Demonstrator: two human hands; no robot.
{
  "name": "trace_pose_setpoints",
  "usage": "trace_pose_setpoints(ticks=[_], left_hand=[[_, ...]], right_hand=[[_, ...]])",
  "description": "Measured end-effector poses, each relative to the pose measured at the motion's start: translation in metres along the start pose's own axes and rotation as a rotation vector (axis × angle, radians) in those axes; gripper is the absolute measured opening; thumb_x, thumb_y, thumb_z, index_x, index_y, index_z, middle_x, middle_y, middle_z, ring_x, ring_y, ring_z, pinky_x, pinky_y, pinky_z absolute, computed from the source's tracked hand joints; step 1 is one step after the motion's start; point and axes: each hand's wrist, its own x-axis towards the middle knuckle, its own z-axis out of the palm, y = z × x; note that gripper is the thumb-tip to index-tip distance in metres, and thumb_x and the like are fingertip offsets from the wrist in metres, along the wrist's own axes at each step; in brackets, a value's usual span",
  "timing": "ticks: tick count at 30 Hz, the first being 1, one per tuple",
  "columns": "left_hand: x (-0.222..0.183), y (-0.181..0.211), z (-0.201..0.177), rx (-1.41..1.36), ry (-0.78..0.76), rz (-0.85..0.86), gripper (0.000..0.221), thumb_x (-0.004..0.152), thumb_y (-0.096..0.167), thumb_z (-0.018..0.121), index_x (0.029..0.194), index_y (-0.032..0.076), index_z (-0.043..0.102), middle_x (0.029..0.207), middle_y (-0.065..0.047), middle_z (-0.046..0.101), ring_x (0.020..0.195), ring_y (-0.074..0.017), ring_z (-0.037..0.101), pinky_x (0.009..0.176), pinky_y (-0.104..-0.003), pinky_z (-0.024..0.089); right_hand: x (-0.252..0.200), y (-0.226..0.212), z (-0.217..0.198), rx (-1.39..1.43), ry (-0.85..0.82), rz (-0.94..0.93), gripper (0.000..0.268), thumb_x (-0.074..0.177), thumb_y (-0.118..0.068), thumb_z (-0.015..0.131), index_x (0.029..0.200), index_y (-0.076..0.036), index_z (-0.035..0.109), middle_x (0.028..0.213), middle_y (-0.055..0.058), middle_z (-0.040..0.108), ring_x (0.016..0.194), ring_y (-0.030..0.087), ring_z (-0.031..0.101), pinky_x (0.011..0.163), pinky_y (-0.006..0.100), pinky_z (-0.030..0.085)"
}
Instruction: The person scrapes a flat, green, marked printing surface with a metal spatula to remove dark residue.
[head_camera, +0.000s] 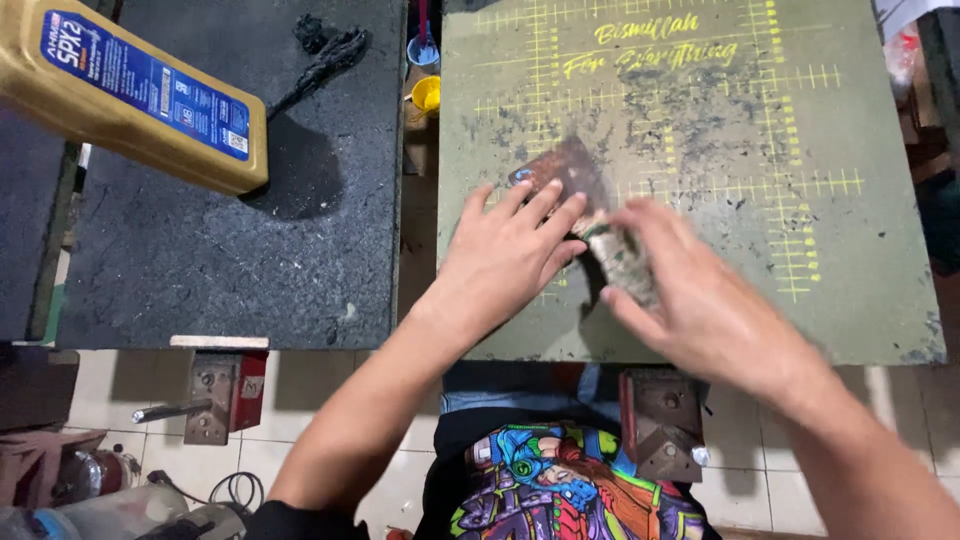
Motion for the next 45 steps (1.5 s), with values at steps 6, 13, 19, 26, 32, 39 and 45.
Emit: trace_pose_setpoints(ticks=[6, 13, 19, 26, 32, 39, 45], left_hand=[[0.038, -0.031, -0.051, -0.347, -0.647, 0.031, 0.062, 0.105, 0.050, 0.045, 0.158, 0.020, 0.036, 0.160, -0.013, 0.042, 0.144, -0.0287, 0.039, 0.116, -0.056, 0.032], [0.037, -0.100, -0.004, -0.522, -0.385, -0.018, 0.066, 0.108, 0.043, 0.051, 0.162, 0.013, 0.029, 0.167, -0.015, 0.034, 0.152, -0.0317, 0.036, 0.113, -0.057, 0.031], [0.063, -0.106, 0.025, -0.764, -0.239, -0.020, 0.070, 0.104, 0.062, 0.043, 0.158, 0.018, 0.037, 0.152, -0.011, 0.060, 0.137, -0.0281, 0.054, 0.111, -0.054, 0.039], [0.079, -0.082, 0.024, -0.818, -0.220, -0.146, 0.023, 0.099, 0.040, 0.062, 0.111, 0.022, 0.067, 0.099, 0.006, 0.069, 0.107, -0.0178, 0.060, 0.099, -0.040, 0.031], [0.075, -0.084, 0.032, -0.767, -0.235, -0.080, 0.024, 0.102, 0.038, 0.059, 0.116, 0.019, 0.062, 0.111, 0.002, 0.066, 0.111, -0.0196, 0.056, 0.102, -0.043, 0.035], [0.038, -0.080, -0.015, -0.333, -0.674, 0.030, 0.072, 0.104, 0.043, 0.051, 0.161, 0.008, 0.024, 0.170, -0.016, 0.017, 0.155, -0.0386, 0.014, 0.118, -0.063, 0.019], [-0.008, -0.020, -0.004, -0.221, -0.678, -0.161, 0.092, 0.100, 0.074, 0.034, 0.163, 0.011, 0.011, 0.169, -0.021, 0.002, 0.154, -0.0442, -0.001, 0.119, -0.064, 0.004]], right_hand=[[0.011, -0.045, -0.058, -0.646, -0.302, 0.565, 0.060, 0.108, -0.046, 0.029, 0.167, -0.045, 0.015, 0.117, -0.003, 0.070, 0.089, 0.018, 0.075, 0.059, 0.028, 0.067], [0.056, 0.044, -0.106, -0.511, -0.115, 0.297, 0.055, 0.091, -0.045, 0.062, 0.145, -0.042, 0.054, 0.136, 0.001, 0.065, 0.106, 0.023, 0.071, 0.093, 0.048, 0.061], [0.099, 0.066, -0.125, -0.045, 0.041, -0.048, 0.051, 0.073, -0.008, 0.081, 0.124, -0.009, 0.073, 0.130, 0.011, 0.072, 0.122, 0.027, 0.065, 0.111, 0.044, 0.047], [0.115, 0.068, -0.080, 1.013, 0.423, 0.040, 0.022, 0.109, -0.038, 0.063, 0.123, -0.021, 0.056, 0.113, 0.000, 0.072, 0.073, 0.003, 0.061, 0.053, 0.015, 0.048], [0.099, 0.066, -0.059, 1.100, 0.303, 0.088, 0.011, 0.108, -0.018, 0.057, 0.118, -0.020, 0.053, 0.118, 0.014, 0.072, 0.057, 0.012, 0.055, 0.045, 0.024, 0.049], [0.064, 0.057, -0.028, 1.055, 0.608, 0.155, 0.015, 0.109, -0.015, 0.051, 0.119, -0.022, 0.042, 0.129, 0.009, 0.067, 0.067, 0.017, 0.058, 0.061, 0.026, 0.052], [0.049, 0.075, -0.016, 0.742, 0.618, -0.109, 0.026, 0.120, -0.034, 0.047, 0.134, -0.013, 0.043, 0.149, 0.024, 0.059, 0.086, 0.029, 0.068, 0.066, 0.032, 0.060]])
